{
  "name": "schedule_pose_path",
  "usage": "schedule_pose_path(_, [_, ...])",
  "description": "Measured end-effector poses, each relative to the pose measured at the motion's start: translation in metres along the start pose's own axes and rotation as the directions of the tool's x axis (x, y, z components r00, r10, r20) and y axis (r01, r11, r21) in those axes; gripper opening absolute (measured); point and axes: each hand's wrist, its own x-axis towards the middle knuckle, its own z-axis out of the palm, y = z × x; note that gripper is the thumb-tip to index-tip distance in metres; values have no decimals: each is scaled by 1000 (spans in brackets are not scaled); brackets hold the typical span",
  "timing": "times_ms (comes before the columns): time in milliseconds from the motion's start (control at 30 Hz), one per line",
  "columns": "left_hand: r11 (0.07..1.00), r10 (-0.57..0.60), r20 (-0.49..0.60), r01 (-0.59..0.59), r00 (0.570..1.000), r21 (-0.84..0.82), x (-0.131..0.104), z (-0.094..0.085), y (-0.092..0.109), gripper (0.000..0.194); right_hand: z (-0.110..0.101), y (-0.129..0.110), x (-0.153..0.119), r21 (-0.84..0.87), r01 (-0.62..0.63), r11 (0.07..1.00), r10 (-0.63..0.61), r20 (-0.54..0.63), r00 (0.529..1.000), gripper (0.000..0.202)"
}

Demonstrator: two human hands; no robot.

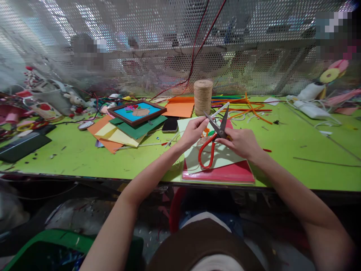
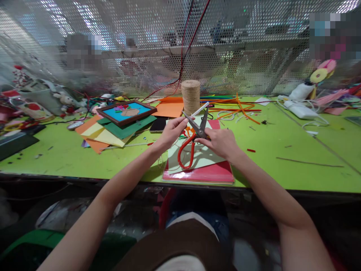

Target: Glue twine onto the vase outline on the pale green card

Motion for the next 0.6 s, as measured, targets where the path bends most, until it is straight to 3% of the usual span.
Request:
schedule_pose_path(267, [999, 54, -62, -53, 997, 8, 1, 2, -4, 38, -2, -2, 0, 18, -14, 1000, 14, 5, 1000, 81])
schedule_pose_path(400, [998, 29, -130, -22, 991, 59, 1, 2, -3, 35, -3, -2, 0, 33, -15, 999, 15, -19, 1000, 78])
schedule_pose_path(600, [1000, -17, -56, 16, 998, -22, 0, 4, -6, 32, 1, 0, 0, 24, -10, 1000, 10, 11, 1000, 76])
